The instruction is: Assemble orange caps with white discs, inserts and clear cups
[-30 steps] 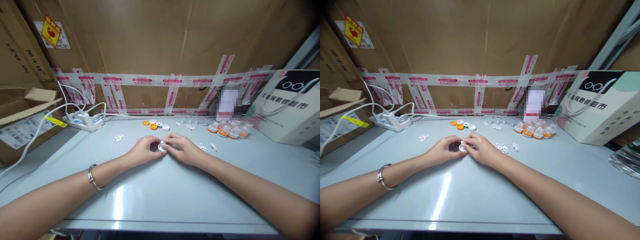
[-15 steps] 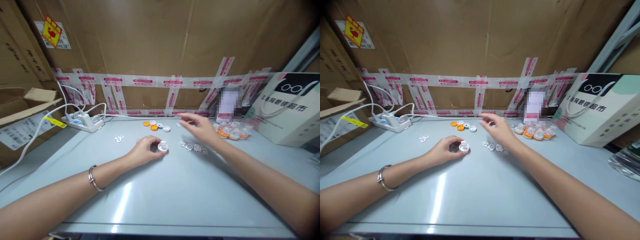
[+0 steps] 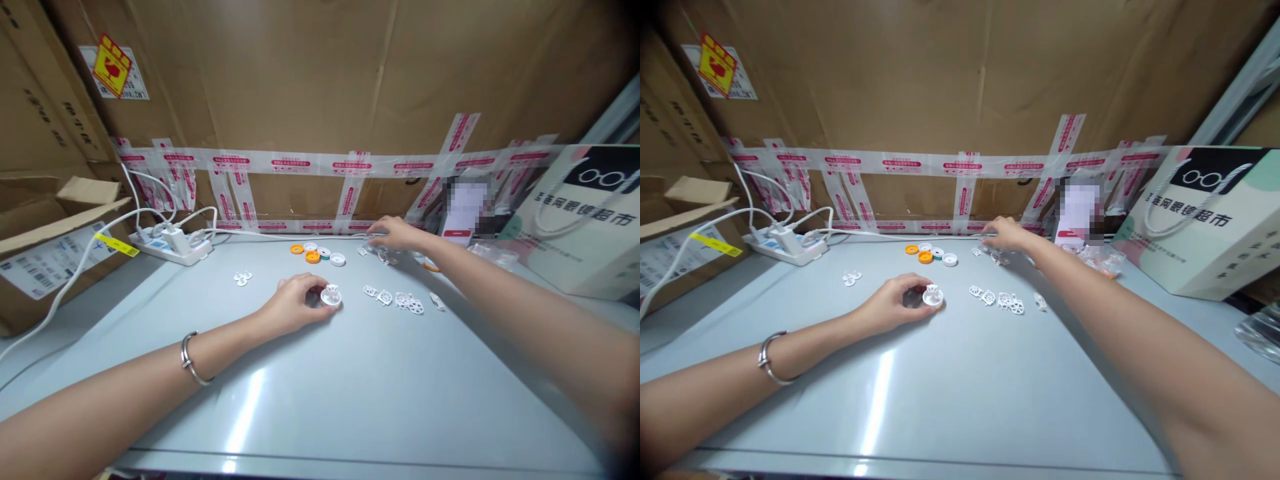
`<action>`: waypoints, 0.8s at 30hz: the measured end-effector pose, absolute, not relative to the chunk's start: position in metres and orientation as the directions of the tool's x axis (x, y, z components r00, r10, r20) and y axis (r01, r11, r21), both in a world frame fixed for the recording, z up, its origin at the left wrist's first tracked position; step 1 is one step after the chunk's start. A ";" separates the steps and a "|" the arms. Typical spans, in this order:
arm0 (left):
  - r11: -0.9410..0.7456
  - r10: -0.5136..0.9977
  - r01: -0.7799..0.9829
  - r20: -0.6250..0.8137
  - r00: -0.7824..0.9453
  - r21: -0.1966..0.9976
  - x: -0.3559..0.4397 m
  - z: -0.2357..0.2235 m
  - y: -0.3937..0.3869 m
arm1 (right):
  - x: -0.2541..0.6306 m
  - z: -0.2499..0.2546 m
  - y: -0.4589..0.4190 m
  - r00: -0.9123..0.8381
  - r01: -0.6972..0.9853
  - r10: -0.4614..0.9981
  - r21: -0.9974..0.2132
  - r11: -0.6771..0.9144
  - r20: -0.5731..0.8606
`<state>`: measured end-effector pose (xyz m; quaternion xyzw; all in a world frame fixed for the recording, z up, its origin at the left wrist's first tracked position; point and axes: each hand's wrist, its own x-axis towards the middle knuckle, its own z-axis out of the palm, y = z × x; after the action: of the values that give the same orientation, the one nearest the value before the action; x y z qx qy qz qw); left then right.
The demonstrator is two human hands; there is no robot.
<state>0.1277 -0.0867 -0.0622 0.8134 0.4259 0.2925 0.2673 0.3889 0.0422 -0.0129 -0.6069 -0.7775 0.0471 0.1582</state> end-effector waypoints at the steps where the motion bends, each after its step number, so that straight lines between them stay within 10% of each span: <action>1: -0.493 0.849 0.535 0.247 0.467 0.686 0.128 -0.062 -0.087 | 0.388 -0.010 0.040 -0.207 0.924 0.957 -0.280 0.260 0.204; 9: -0.475 0.858 0.539 0.229 0.460 0.696 0.128 -0.063 -0.086 | 0.352 0.008 -0.036 -0.338 0.482 0.907 -0.782 0.396 0.250; 24: -0.496 0.837 0.514 0.228 0.497 0.700 0.127 -0.066 -0.081 | 0.323 -0.009 -0.087 -0.587 0.519 0.776 -0.629 0.579 0.231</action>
<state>0.1268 -0.0814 -0.0663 0.8169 0.4136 0.2837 0.2849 0.3235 -0.0873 -0.0085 -0.3798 -0.8527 0.2573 0.2498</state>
